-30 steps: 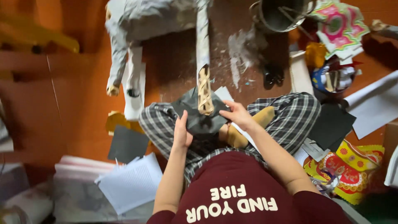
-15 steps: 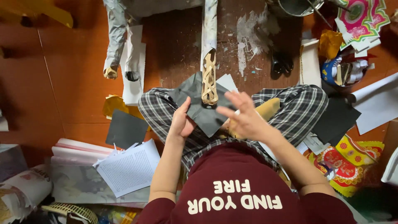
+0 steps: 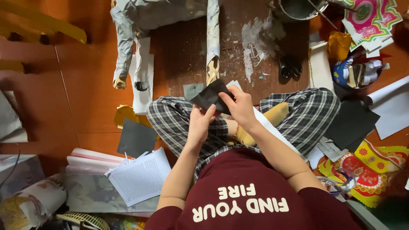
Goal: Applying paper strips to a giraffe frame to create a paper mache sculpture
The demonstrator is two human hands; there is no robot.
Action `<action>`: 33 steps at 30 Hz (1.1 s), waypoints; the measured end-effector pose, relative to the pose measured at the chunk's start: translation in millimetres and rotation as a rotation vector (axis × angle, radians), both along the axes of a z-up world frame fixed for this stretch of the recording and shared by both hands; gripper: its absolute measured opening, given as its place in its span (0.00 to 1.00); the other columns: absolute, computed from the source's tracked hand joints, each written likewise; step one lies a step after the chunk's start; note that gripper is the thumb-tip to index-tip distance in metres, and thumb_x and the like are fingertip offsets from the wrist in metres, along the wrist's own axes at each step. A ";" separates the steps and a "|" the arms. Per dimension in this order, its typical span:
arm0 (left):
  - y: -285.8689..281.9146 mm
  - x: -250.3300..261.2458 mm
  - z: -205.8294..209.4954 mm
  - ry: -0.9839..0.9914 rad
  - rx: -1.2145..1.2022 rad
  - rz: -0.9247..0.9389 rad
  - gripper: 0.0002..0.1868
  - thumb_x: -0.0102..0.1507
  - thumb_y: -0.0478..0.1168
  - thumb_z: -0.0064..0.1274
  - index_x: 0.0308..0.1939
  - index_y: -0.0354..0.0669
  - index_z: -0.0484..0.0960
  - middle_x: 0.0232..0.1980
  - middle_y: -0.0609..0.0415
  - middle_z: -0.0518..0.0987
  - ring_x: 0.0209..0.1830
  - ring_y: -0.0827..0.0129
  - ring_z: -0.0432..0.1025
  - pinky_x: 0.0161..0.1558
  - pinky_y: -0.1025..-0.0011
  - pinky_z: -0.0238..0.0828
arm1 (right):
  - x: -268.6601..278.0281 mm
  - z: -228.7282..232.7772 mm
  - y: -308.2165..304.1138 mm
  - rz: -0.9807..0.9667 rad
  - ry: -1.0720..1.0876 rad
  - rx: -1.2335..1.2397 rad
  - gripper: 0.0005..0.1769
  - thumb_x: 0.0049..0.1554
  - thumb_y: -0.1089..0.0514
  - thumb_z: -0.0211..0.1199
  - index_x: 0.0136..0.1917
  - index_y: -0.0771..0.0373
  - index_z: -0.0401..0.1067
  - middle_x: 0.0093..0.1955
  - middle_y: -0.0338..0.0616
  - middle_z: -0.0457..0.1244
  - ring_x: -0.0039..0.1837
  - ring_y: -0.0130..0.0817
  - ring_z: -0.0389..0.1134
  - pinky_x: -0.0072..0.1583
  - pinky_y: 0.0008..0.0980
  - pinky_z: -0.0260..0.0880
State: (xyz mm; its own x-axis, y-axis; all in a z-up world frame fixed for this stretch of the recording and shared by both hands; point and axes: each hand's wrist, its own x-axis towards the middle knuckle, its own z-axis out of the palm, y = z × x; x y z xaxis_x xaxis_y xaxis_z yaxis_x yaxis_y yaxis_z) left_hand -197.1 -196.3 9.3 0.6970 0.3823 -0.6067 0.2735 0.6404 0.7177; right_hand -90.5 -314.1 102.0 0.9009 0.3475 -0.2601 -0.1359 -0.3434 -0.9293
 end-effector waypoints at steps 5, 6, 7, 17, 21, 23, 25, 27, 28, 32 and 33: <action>-18.1 9.7 13.0 0.008 -0.046 0.141 0.29 0.66 0.34 0.60 0.68 0.44 0.64 0.53 0.39 0.79 0.48 0.52 0.80 0.51 0.47 0.81 | 11.2 -41.9 -7.7 0.031 0.074 0.040 0.05 0.58 0.51 0.72 0.43 0.52 0.79 0.33 0.38 0.67 0.38 0.21 0.64 0.41 0.28 0.70; -21.2 12.7 20.0 0.027 -0.080 0.189 0.29 0.64 0.35 0.61 0.66 0.42 0.65 0.53 0.39 0.78 0.48 0.52 0.79 0.51 0.47 0.81 | 13.2 -42.1 -10.4 0.071 0.053 0.045 0.05 0.58 0.54 0.71 0.43 0.54 0.78 0.34 0.38 0.67 0.40 0.20 0.63 0.42 0.28 0.69; -20.8 13.9 21.1 0.024 -0.076 0.184 0.29 0.64 0.35 0.61 0.66 0.42 0.65 0.53 0.39 0.78 0.48 0.52 0.79 0.51 0.47 0.81 | 14.1 -36.3 -9.7 0.066 0.050 0.049 0.05 0.58 0.54 0.71 0.43 0.54 0.78 0.34 0.38 0.67 0.40 0.20 0.63 0.42 0.28 0.69; 3.9 47.5 -26.0 0.150 -0.030 0.248 0.28 0.60 0.42 0.69 0.57 0.35 0.71 0.46 0.40 0.78 0.43 0.48 0.78 0.41 0.40 0.81 | 31.8 -70.8 -14.0 0.164 -0.033 0.048 0.10 0.54 0.52 0.71 0.43 0.59 0.78 0.37 0.46 0.70 0.42 0.33 0.68 0.47 0.37 0.68; 8.6 57.6 -10.1 0.151 0.036 0.096 0.24 0.62 0.46 0.67 0.54 0.42 0.73 0.42 0.46 0.76 0.39 0.54 0.77 0.35 0.41 0.82 | 36.2 -81.0 -9.6 0.208 0.030 0.026 0.09 0.53 0.50 0.71 0.42 0.56 0.78 0.33 0.41 0.68 0.40 0.27 0.65 0.44 0.32 0.67; 15.9 60.6 -26.8 0.132 0.087 0.046 0.24 0.62 0.47 0.68 0.54 0.41 0.75 0.41 0.47 0.76 0.38 0.57 0.76 0.36 0.47 0.82 | 38.2 -77.8 -10.0 0.216 0.037 0.017 0.10 0.53 0.50 0.70 0.42 0.57 0.77 0.34 0.43 0.68 0.40 0.30 0.66 0.44 0.33 0.66; 19.9 65.9 -28.4 0.111 0.136 0.003 0.25 0.62 0.48 0.68 0.54 0.40 0.76 0.40 0.48 0.76 0.38 0.60 0.76 0.36 0.53 0.83 | 41.3 -75.5 -8.6 0.230 0.043 0.007 0.11 0.54 0.49 0.69 0.42 0.59 0.77 0.34 0.44 0.68 0.40 0.32 0.66 0.44 0.35 0.66; 20.5 72.5 -15.0 0.080 0.248 -0.084 0.27 0.62 0.50 0.67 0.59 0.41 0.75 0.43 0.49 0.73 0.42 0.64 0.73 0.40 0.59 0.82 | 45.1 -74.2 -5.7 0.231 0.049 -0.068 0.12 0.52 0.45 0.70 0.42 0.54 0.77 0.36 0.42 0.69 0.41 0.34 0.69 0.45 0.35 0.68; 23.1 77.2 -19.9 0.075 0.247 -0.086 0.27 0.62 0.50 0.67 0.59 0.41 0.75 0.43 0.49 0.73 0.42 0.64 0.73 0.40 0.59 0.82 | 47.6 -84.6 -3.9 0.228 0.045 -0.069 0.12 0.52 0.45 0.70 0.42 0.54 0.77 0.36 0.42 0.69 0.41 0.34 0.69 0.45 0.35 0.68; 29.9 91.7 -32.1 0.114 0.356 -0.210 0.42 0.59 0.55 0.69 0.71 0.45 0.67 0.53 0.42 0.75 0.48 0.60 0.72 0.45 0.57 0.78 | 55.6 -116.7 2.6 0.240 0.106 -0.102 0.10 0.52 0.45 0.69 0.40 0.51 0.78 0.34 0.37 0.69 0.41 0.30 0.69 0.46 0.33 0.68; 30.6 94.6 -32.9 0.131 0.402 -0.273 0.45 0.58 0.57 0.70 0.73 0.47 0.66 0.56 0.39 0.75 0.51 0.59 0.72 0.48 0.56 0.76 | 57.4 -121.9 3.8 0.236 0.116 -0.099 0.08 0.52 0.48 0.67 0.40 0.52 0.78 0.34 0.38 0.69 0.42 0.29 0.70 0.46 0.33 0.68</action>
